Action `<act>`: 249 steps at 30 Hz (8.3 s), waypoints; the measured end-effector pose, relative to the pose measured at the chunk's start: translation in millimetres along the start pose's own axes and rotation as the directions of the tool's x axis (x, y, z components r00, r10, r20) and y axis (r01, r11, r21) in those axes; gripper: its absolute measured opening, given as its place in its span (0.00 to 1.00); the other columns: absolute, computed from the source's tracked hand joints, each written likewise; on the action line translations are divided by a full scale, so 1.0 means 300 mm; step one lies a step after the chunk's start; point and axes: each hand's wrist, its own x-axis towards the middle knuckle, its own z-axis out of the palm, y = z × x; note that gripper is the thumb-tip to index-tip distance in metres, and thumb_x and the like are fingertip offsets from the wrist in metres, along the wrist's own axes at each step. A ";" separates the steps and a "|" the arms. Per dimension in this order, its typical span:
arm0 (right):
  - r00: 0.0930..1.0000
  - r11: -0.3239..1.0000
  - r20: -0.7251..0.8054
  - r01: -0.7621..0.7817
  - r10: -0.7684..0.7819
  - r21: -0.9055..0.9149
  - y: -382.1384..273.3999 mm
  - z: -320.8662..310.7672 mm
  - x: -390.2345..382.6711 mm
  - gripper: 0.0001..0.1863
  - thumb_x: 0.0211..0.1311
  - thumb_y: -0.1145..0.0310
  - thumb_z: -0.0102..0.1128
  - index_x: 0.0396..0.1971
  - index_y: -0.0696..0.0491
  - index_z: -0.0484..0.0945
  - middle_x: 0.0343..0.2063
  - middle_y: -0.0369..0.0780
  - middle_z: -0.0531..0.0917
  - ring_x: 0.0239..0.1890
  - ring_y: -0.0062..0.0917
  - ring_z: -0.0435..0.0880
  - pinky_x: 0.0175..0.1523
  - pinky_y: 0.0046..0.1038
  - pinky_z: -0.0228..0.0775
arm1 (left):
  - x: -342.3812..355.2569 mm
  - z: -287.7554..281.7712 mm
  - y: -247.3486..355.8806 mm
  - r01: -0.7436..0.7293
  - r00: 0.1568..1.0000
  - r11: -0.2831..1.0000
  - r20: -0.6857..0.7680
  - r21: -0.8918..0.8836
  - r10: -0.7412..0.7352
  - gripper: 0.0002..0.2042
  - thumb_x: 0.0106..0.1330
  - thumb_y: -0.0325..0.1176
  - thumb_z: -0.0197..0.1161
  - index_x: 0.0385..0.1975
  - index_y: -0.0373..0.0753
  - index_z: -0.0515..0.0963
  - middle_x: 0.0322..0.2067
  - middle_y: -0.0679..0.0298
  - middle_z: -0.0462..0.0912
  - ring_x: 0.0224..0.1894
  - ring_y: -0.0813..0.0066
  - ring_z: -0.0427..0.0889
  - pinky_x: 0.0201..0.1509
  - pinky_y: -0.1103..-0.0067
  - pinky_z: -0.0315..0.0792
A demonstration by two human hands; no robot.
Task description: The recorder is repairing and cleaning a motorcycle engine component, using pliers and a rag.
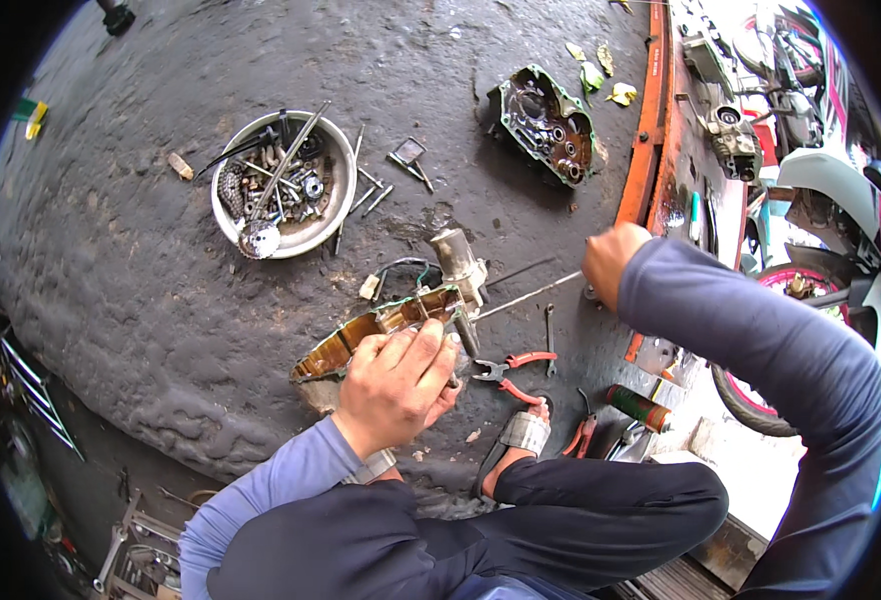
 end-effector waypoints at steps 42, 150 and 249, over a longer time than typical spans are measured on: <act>0.730 0.274 -0.333 0.205 0.597 0.940 -0.316 0.646 -0.045 0.11 0.71 0.72 0.52 0.48 0.59 0.65 0.24 0.54 0.81 0.30 0.53 0.83 0.35 0.51 0.72 | 0.035 -0.043 0.005 -0.067 0.985 0.997 0.162 0.027 0.062 0.21 0.49 0.43 0.74 0.44 0.42 0.84 0.44 0.63 0.83 0.39 0.66 0.82 0.39 0.69 0.70; 0.996 -0.031 0.084 -0.084 -0.015 0.996 -0.462 0.118 -0.139 0.11 0.60 0.71 0.53 0.39 0.62 0.69 0.28 0.48 0.80 0.31 0.40 0.85 0.46 0.39 0.76 | -0.010 0.021 -0.005 -0.027 0.997 0.999 0.074 -0.028 0.030 0.24 0.49 0.45 0.72 0.47 0.41 0.84 0.49 0.59 0.83 0.41 0.58 0.81 0.45 0.66 0.72; 0.813 -0.205 -0.199 0.360 0.547 0.910 -0.792 0.406 0.031 0.21 0.53 0.81 0.60 0.50 0.57 0.72 0.37 0.50 0.82 0.40 0.54 0.83 0.44 0.44 0.77 | 0.017 0.015 -0.001 0.008 0.983 1.000 0.182 0.000 -0.008 0.13 0.59 0.40 0.66 0.42 0.45 0.86 0.45 0.63 0.86 0.39 0.68 0.84 0.45 0.70 0.71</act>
